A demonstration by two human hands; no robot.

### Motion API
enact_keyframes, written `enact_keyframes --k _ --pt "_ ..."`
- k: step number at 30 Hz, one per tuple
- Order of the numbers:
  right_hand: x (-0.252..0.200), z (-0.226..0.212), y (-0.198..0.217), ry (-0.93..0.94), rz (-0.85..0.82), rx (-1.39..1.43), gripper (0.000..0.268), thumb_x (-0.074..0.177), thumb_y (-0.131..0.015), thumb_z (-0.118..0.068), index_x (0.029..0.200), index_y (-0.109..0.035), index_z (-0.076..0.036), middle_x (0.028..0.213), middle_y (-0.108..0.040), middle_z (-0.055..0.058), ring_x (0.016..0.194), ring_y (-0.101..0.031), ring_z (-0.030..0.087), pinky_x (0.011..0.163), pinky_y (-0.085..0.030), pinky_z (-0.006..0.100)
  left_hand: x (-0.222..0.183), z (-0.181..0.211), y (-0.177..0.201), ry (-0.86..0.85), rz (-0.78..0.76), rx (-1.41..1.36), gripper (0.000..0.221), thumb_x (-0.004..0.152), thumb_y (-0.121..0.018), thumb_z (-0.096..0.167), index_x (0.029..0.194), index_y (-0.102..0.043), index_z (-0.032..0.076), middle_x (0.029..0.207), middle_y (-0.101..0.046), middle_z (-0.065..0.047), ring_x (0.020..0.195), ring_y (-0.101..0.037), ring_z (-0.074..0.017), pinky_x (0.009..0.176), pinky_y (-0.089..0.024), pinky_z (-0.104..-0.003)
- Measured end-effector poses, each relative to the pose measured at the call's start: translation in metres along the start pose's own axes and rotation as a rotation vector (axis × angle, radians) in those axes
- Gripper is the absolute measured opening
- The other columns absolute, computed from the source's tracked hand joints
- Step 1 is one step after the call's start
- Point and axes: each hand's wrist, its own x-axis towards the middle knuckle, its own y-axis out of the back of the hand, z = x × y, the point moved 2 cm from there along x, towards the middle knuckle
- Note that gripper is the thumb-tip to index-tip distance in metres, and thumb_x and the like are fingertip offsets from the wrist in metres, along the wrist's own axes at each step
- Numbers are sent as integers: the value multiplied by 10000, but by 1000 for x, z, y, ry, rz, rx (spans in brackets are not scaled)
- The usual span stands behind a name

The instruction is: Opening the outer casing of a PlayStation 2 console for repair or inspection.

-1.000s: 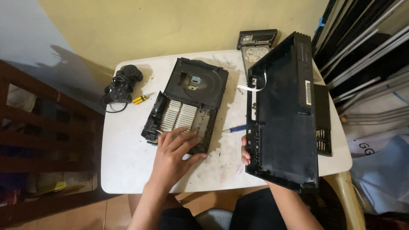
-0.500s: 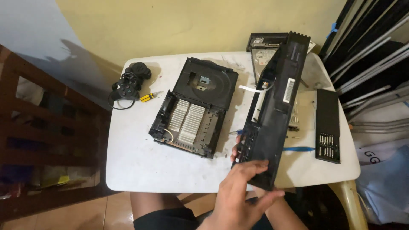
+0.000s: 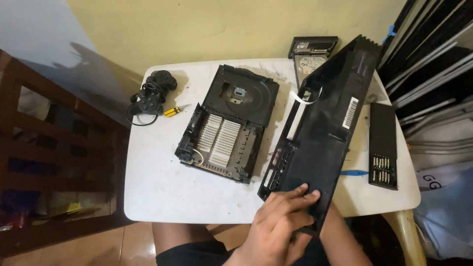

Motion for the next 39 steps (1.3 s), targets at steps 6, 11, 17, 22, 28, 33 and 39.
enact_keyframes --k 6,11,17,22,28,33,39 --pt "-30 -43 -28 14 -6 1 498 1085 -353 -493 934 -682 -151 851 -697 80 749 -663 225 691 -513 320 -1 2 5 -84 65 5 133 1061 -523 98 991 -592 8 1242 -690 -206 1191 -725 -418 986 -551 -535" --pt "-59 -88 -56 39 -10 1 505 1088 -351 -496 924 -684 -154 840 -698 77 738 -664 222 682 -515 318 -6 -1 16 -145 -69 118 75 1045 -546 43 1083 -609 30 1303 -691 -138 1254 -710 -375 1034 -474 -574" --pt "-87 -118 -46 210 -152 -72 1102 679 -300 -828 1594 -292 -213 1579 -471 167 1472 -462 300 1202 -342 467 4 11 20 -245 -275 194 78 1057 -607 0 1108 -658 -30 1260 -723 -191 1213 -725 -347 1061 -453 -599" --pt "-113 -110 -33 488 28 -291 758 869 -647 -98 1551 -324 -162 1519 -501 117 1332 -526 216 1094 -466 357 -8 4 -3 -287 -317 225 172 1121 -504 44 1005 -624 87 1196 -763 -114 1226 -737 -287 1096 -407 -506" --pt "-120 -96 7 602 350 -71 718 815 -573 -103 1515 -458 -211 1341 -621 53 1030 -618 160 857 -526 275 -3 -6 -12 -211 -564 167 313 1076 -584 322 1289 -692 120 1328 -689 -108 1358 -550 -334 1111 -321 -607" --pt "-121 -91 13 640 286 21 737 811 -557 -96 1534 -439 -187 1437 -576 50 1204 -589 185 986 -505 304 51 -20 8 -143 -363 43 281 970 -669 310 1102 -706 64 1164 -739 -121 1093 -682 -298 934 -521 -443" --pt "-123 -80 -4 745 159 -132 733 882 -536 -94 1586 -358 -189 1434 -513 82 1268 -535 179 1111 -450 319 104 -126 29 387 5 -100 240 930 -705 99 1165 -656 112 1062 -730 -116 970 -721 -311 851 -561 -431"
